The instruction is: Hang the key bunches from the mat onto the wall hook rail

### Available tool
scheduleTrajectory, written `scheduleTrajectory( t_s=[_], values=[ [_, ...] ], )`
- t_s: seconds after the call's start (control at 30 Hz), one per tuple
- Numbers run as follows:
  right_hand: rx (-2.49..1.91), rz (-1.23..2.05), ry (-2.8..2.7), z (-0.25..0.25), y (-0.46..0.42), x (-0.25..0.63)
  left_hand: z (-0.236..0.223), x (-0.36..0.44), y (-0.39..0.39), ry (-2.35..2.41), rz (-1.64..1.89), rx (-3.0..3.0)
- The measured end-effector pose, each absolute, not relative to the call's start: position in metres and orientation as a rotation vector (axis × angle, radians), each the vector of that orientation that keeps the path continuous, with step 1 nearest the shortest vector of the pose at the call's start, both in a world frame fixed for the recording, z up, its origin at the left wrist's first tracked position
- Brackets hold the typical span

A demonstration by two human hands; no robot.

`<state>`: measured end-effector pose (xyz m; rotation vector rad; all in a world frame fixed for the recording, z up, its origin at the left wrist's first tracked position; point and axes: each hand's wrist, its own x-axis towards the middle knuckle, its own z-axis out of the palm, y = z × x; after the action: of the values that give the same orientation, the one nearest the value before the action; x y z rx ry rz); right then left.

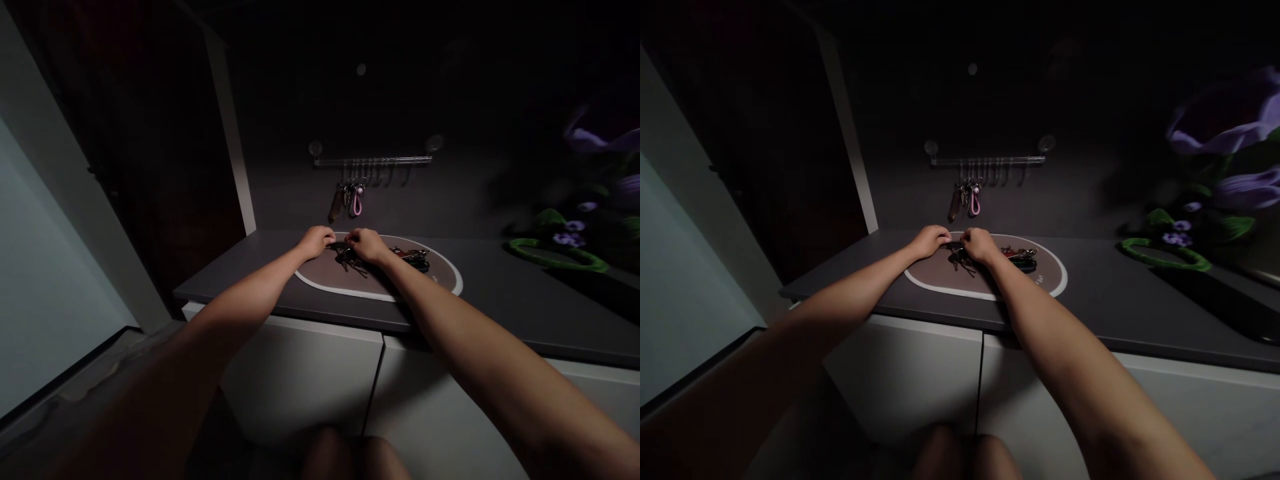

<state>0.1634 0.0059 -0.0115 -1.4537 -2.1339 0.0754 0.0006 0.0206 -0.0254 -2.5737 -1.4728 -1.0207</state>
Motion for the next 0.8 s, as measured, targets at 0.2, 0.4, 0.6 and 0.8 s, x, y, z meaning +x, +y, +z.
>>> scheduleTrajectory(
  t_s=[0.2,0.4,0.6,0.8],
  values=[
    [-1.484,0.006,-2.241,-0.0075,0.0021,0.1641,-0.0194,-0.0029,0.0165,-1.525,-1.233,-2.546],
    [-1.458,0.032,-2.215,-0.0069,0.0010,0.1636,-0.0194,0.0015,0.0156,-1.633,-1.699,-2.676],
    [-1.346,0.149,-2.089,-0.0078,0.0005,0.1628,-0.0189,0.0063,0.0140,-1.741,-2.224,-2.742],
    [-1.168,0.239,-1.984,-0.0066,0.0012,0.1625,-0.0189,0.0037,0.0154,-1.603,-2.461,-2.778]
  ],
)
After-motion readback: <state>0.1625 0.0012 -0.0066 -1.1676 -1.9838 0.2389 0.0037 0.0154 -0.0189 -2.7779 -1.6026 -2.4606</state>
